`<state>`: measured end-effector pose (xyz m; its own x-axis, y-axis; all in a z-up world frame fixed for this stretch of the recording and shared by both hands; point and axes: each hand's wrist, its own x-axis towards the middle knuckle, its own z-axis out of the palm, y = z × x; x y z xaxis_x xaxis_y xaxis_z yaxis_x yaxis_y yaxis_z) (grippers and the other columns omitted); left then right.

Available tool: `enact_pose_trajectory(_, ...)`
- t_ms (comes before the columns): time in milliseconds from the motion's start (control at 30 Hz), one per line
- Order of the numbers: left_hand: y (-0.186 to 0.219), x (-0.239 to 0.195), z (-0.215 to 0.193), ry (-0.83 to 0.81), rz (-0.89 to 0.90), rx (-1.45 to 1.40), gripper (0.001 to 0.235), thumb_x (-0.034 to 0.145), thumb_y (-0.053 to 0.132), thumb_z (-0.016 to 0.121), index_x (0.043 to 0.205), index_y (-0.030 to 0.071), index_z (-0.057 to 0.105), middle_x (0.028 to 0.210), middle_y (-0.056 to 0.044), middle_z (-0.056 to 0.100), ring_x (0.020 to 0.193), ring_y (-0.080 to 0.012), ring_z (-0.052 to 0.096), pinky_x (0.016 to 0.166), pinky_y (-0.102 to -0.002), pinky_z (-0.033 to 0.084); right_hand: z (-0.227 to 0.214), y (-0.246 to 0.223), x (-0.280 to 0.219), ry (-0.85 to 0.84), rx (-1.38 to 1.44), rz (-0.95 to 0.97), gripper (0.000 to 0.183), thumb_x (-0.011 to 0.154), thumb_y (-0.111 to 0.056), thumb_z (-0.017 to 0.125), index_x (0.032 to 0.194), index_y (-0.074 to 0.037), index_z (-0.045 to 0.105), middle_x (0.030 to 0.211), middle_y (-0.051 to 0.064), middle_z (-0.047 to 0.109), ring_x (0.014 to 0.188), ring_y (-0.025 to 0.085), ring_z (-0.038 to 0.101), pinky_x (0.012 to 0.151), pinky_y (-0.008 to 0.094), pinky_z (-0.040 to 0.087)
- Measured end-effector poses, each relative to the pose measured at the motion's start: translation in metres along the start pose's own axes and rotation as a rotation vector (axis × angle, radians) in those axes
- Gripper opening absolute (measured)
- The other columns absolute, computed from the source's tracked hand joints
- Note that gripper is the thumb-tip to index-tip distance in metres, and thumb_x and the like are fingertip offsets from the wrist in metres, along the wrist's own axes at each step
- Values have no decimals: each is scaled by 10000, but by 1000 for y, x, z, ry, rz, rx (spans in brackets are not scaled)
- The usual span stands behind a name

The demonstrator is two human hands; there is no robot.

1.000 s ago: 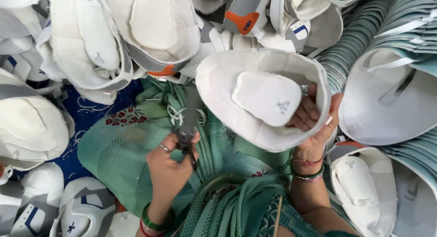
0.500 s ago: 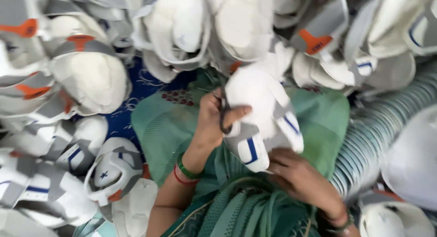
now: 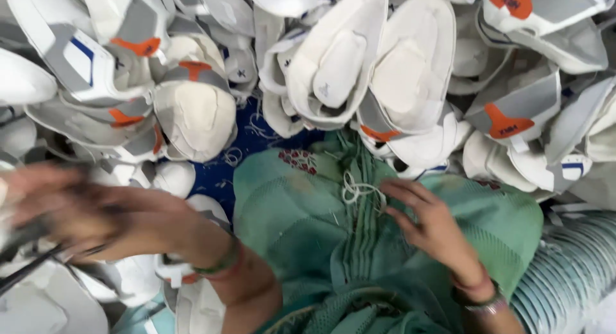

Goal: The person trims excess material and loose threads from shoe uppers using a pair of scissors.

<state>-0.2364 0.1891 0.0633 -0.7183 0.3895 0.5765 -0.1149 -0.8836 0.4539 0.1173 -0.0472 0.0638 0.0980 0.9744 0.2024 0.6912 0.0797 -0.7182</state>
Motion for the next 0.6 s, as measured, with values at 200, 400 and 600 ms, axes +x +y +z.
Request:
enact_pose_trajectory(200, 37, -122, 75, -432, -860, -95, 198, 987, -25, 725, 1158, 42, 650, 1130, -97, 718, 995, -182, 708, 910, -327, 594, 35, -24, 143, 221, -842, -424, 710, 640, -67, 780, 1337, -106, 654, 1400, 130, 597, 1319, 333, 518, 1130, 616, 262)
enact_pose_trajectory(400, 44, -186, 38, -855, -1173, -172, 273, 924, -51, 760, 1170, -3, 653, 1198, -156, 750, 1067, -234, 752, 937, -353, 621, -34, 62, 110, 269, 158, -47, 309, 921, -80, 814, 1209, -40, 711, 1139, 19, 730, 989, 106, 661, 832, 295, 584)
enact_pose_trajectory(600, 62, -185, 73, -1148, -1626, -508, 491, 856, -41, 760, 1293, 23, 548, 1497, -119, 540, 1370, -221, 587, 1111, -401, 521, -133, 62, -26, 911, 1403, 78, 570, 1044, -449, 594, 1507, -125, 519, 1469, 96, 642, 1422, 311, 544, 1206, 610, 360)
